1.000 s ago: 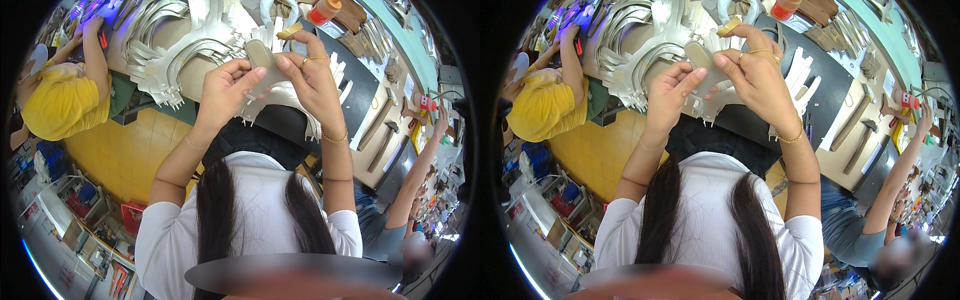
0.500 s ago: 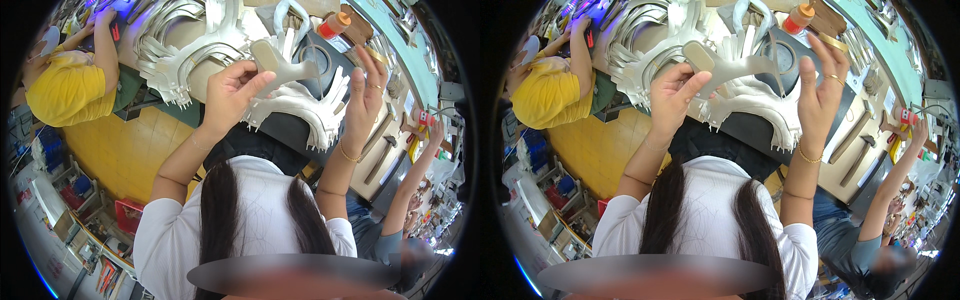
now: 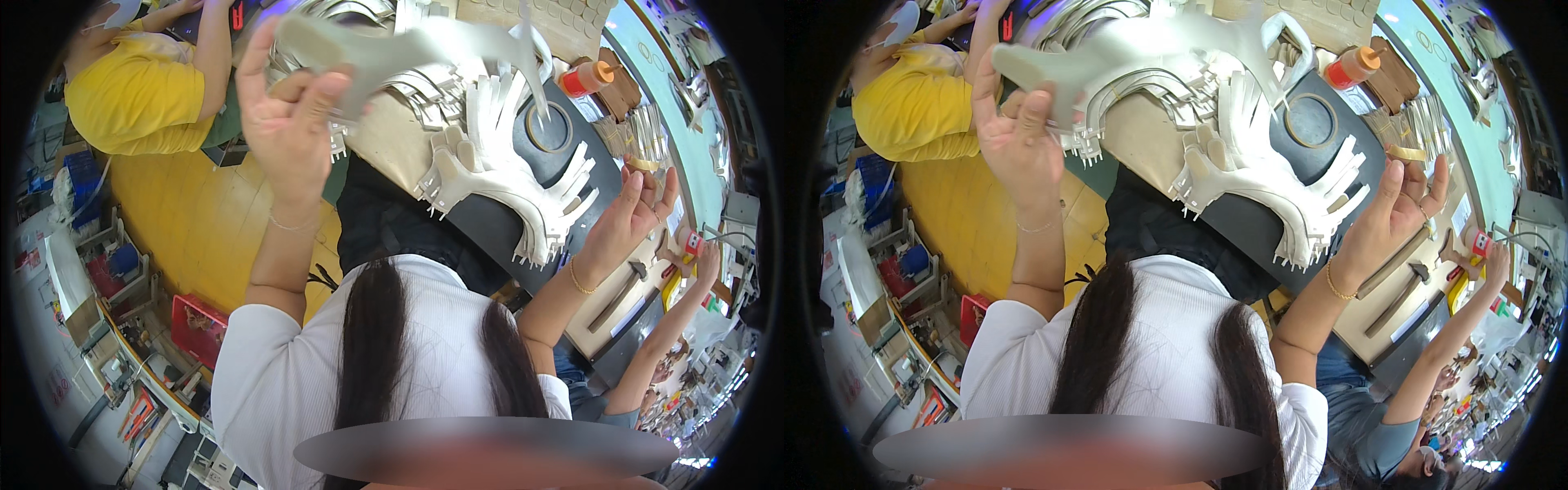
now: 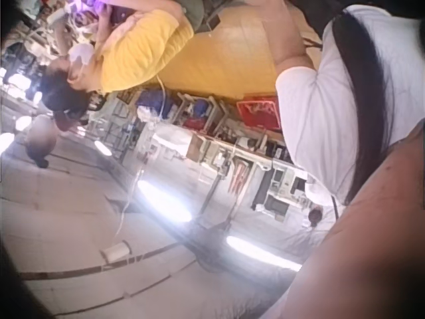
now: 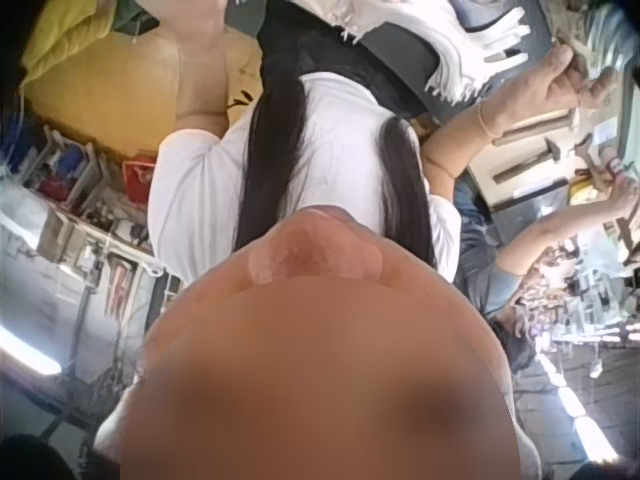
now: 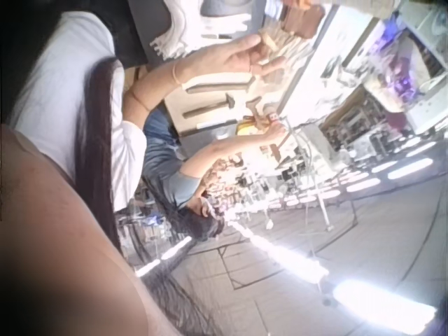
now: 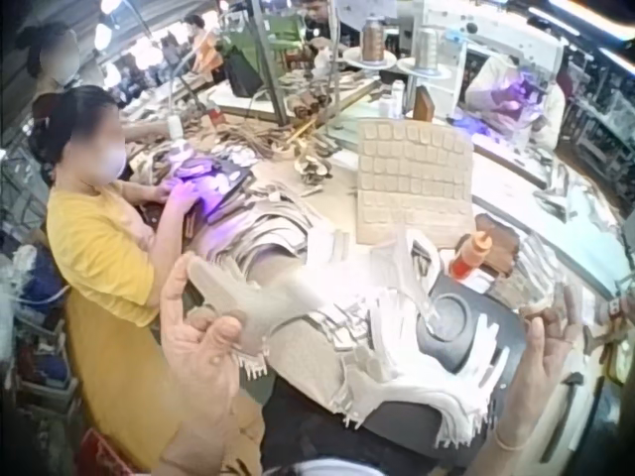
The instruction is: The person picks a white mask from a stack, cuts a small piece of beige tape, and applies it to the mask's forehead area. They repeat this process on several masks, pressing the tape to secure it.
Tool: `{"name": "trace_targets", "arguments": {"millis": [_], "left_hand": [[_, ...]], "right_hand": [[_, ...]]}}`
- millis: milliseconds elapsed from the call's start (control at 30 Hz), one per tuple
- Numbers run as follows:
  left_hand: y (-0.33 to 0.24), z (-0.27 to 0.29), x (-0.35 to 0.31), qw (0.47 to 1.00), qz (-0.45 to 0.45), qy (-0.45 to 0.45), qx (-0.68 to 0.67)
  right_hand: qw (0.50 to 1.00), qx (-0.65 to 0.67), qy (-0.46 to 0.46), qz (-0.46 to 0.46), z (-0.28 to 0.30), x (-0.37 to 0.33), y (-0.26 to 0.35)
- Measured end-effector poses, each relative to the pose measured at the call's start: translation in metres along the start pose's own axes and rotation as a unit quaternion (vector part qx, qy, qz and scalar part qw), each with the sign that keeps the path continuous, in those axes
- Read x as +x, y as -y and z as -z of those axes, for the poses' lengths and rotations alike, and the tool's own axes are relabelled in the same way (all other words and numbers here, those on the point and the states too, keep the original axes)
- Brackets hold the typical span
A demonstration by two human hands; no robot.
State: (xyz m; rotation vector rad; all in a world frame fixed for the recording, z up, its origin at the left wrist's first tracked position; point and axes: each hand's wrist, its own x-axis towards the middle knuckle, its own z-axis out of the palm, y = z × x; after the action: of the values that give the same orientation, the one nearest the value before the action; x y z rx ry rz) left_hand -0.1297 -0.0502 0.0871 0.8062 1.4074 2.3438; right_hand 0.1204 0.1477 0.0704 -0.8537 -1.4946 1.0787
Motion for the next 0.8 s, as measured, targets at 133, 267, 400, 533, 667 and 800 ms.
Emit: {"name": "trace_targets", "arguments": {"millis": [133,267,400,533,667,800], "left_hand": [[0.029,0.056,0.004,0.991,0.050,-0.122,-0.022],[0.069,0.104,-0.008,0.959,0.170,-0.180,0.137],[0.085,0.127,-0.014,0.926,0.205,-0.172,0.267],[0.088,0.120,-0.009,0.869,0.164,-0.169,0.435],[0.077,0.099,-0.012,0.807,0.065,-0.137,0.572],[0.078,0.052,-0.039,0.871,0.141,0.120,0.456]], "right_hand": [[1.000,-0.013,0.014,-0.018,-0.001,-0.003,-0.005],[0.999,0.004,0.043,-0.004,-0.003,-0.004,-0.007],[0.999,-0.002,0.051,-0.007,-0.006,-0.006,-0.007],[0.997,0.002,0.060,-0.039,-0.005,-0.010,-0.009],[0.998,0.010,0.057,-0.034,-0.002,-0.017,-0.013],[0.988,0.003,0.127,-0.086,-0.009,-0.033,-0.021]]}}
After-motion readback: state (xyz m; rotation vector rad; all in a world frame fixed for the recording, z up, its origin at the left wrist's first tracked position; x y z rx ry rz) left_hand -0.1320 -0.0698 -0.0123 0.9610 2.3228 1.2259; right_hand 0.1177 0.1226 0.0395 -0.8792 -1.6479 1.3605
